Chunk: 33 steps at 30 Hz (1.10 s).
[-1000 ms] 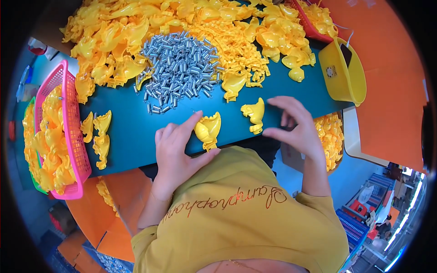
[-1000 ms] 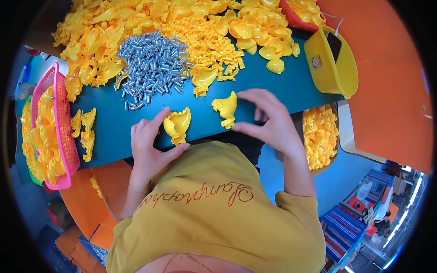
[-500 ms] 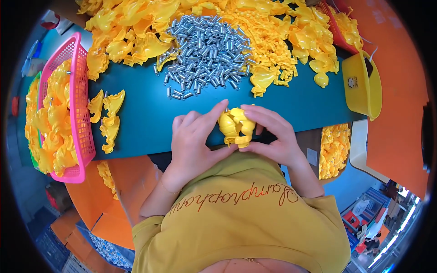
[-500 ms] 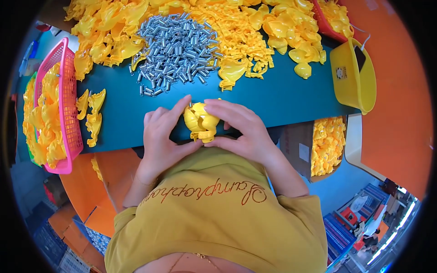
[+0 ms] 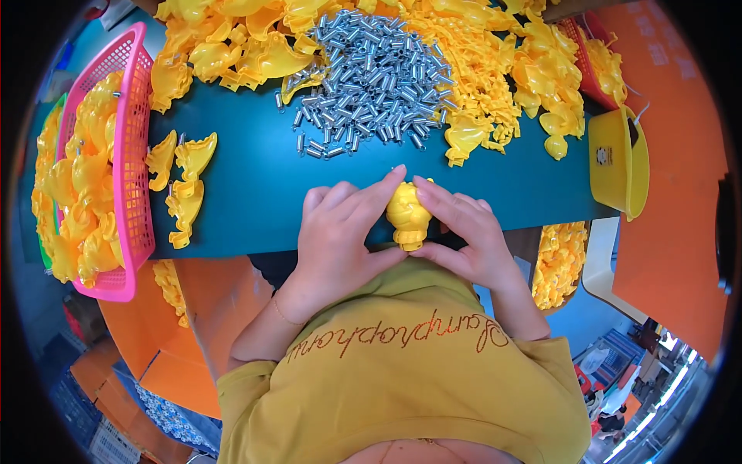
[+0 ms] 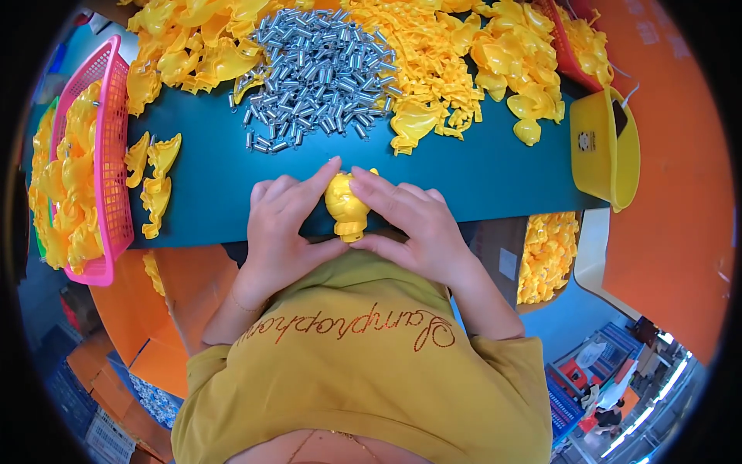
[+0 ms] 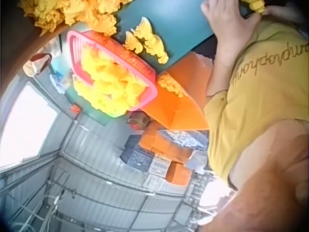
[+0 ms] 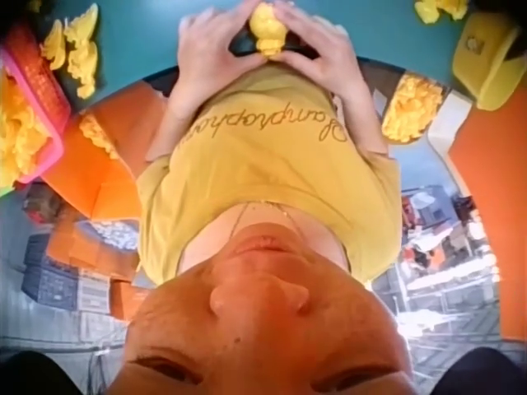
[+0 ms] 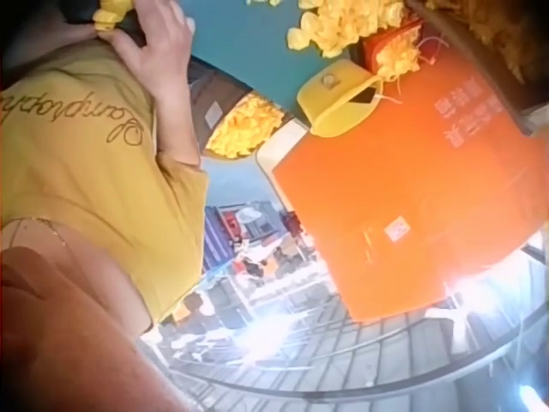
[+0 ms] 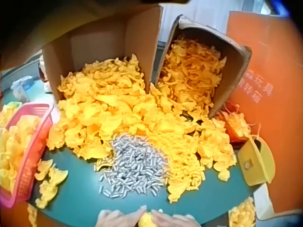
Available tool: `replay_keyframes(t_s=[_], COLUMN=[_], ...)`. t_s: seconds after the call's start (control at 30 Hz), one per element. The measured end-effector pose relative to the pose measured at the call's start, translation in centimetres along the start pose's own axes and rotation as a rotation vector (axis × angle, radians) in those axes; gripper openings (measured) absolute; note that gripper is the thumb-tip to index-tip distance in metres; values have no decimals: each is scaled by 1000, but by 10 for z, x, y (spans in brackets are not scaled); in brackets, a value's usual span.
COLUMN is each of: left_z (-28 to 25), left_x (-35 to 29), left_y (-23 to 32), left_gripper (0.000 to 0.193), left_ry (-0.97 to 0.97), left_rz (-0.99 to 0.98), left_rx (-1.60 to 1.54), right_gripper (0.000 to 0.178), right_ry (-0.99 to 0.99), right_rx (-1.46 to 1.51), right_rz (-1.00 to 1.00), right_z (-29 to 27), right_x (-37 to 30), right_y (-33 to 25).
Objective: Assembling yellow plastic toy ducks by snapping head and body components together at a factory workbench.
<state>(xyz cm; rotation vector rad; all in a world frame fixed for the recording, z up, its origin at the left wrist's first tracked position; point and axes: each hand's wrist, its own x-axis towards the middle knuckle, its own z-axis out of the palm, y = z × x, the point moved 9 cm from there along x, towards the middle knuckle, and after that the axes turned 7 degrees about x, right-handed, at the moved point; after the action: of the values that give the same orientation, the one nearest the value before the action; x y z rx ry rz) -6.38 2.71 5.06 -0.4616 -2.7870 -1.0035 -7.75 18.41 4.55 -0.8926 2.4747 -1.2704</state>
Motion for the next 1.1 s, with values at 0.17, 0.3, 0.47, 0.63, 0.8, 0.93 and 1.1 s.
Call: replay_keyframes(t_s=[0.17,0.3,0.47,0.63,0.8,0.93,1.1], left_z=[-1,-9,5,14,-3,11,8], left_x=[0,3,-6,-18,-2,-5,-1], left_y=[-2,3,2,-1,12,9,15], left_gripper=[97,94,88,71,70,68,63], left_ry=[-9,-66,-5,186,71,-131,-55], left_rz=[0,30,-90,-27,32,-21,77], left_rx=[-6,-73,-120,-663,-387,-366,-324], right_gripper=[74,74,70,54,39,37,42], right_ry=[24,37,37,280,211,200,230], right_rx=[-63,-70,-32,985,856,607,528], right_rz=[-61,-71,-100,247,145,-4,-65], right_z=[-3,-3,-1,-3,4,0,-9], right_x=[2,2,-2,-10,-8,-13,-9], right_y=[-8,-5,-11,14,31,20,3])
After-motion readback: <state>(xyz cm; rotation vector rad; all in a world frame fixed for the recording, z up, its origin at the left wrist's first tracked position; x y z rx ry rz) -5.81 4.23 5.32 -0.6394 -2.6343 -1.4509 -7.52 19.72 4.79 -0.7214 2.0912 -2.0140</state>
